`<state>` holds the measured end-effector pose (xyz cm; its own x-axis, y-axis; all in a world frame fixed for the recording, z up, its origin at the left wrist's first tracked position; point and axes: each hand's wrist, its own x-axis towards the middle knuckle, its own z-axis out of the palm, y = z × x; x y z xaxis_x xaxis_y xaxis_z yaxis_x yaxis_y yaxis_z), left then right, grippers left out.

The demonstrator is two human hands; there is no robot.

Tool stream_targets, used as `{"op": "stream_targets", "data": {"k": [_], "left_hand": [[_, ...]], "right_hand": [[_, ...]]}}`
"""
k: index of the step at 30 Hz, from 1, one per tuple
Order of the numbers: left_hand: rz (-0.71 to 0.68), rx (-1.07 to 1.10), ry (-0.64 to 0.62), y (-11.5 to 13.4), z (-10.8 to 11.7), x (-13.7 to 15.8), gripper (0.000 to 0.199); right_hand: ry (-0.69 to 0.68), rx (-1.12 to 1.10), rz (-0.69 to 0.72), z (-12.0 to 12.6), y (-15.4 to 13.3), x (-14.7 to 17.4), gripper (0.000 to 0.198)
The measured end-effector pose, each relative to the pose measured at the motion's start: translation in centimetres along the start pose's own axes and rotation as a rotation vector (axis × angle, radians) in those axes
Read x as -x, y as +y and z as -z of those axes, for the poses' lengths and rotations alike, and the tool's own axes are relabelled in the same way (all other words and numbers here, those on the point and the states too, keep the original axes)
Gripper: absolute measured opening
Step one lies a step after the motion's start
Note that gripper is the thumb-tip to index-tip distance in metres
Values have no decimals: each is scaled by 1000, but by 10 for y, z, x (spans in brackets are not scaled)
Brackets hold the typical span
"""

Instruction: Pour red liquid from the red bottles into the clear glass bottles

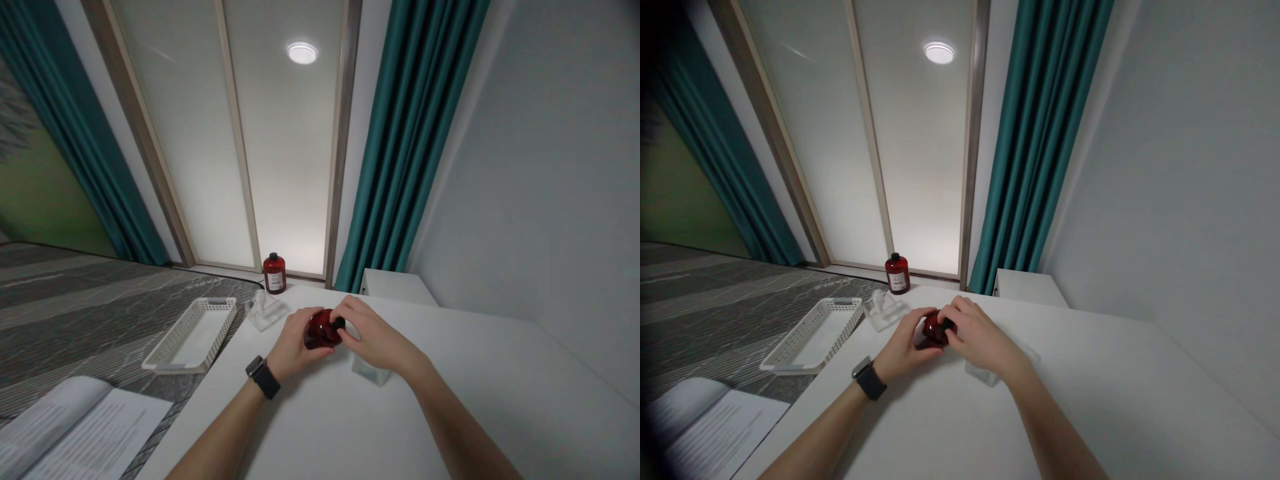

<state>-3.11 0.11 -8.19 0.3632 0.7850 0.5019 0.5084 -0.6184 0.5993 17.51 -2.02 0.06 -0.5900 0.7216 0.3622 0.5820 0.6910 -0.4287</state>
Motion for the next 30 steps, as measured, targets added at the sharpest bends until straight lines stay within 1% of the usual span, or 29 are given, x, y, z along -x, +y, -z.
{"op": "stream_targets", "data": {"k": [2, 5, 8, 9, 14, 15, 17, 19, 20, 23, 25, 28, 30], "left_hand": [[3, -1, -1, 1, 0, 0, 71], [-6, -1, -8, 3, 0, 0, 71], [-24, 4, 3, 3, -1, 0, 71], [-27, 5, 8, 3, -1, 0, 70], [-35, 9, 18, 0, -4, 1, 71], [-36, 12, 19, 0, -4, 1, 72], [-40, 19, 15, -1, -5, 1, 72], [-47, 24, 11, 0, -5, 1, 72], [-51, 26, 9, 0, -5, 1, 71], [-52, 33, 3, 0, -4, 1, 72], [-44, 42, 6, 0, -4, 1, 72], [-44, 54, 17, 0, -4, 1, 71], [-51, 56, 17, -1, -4, 1, 70]], "right_hand": [[22, -23, 14, 1, -1, 1, 23], [96, 19, -52, -2, 2, -1, 16], [83, 69, -74, -7, 6, -2, 7], [70, 65, -60, -7, 7, -2, 8], [60, -3, 39, -5, 4, -1, 29], [71, -4, 30, -4, 3, -1, 29], [79, 11, -26, -4, 3, -1, 21], [58, 14, -77, -5, 5, -1, 13], [39, 5, -80, -6, 6, 0, 14], [10, -38, -15, -7, 8, 1, 27], [28, -39, 9, -6, 9, 1, 32], [60, -18, -83, -6, 9, 2, 23], [43, -30, -123, -6, 9, 2, 17]]}}
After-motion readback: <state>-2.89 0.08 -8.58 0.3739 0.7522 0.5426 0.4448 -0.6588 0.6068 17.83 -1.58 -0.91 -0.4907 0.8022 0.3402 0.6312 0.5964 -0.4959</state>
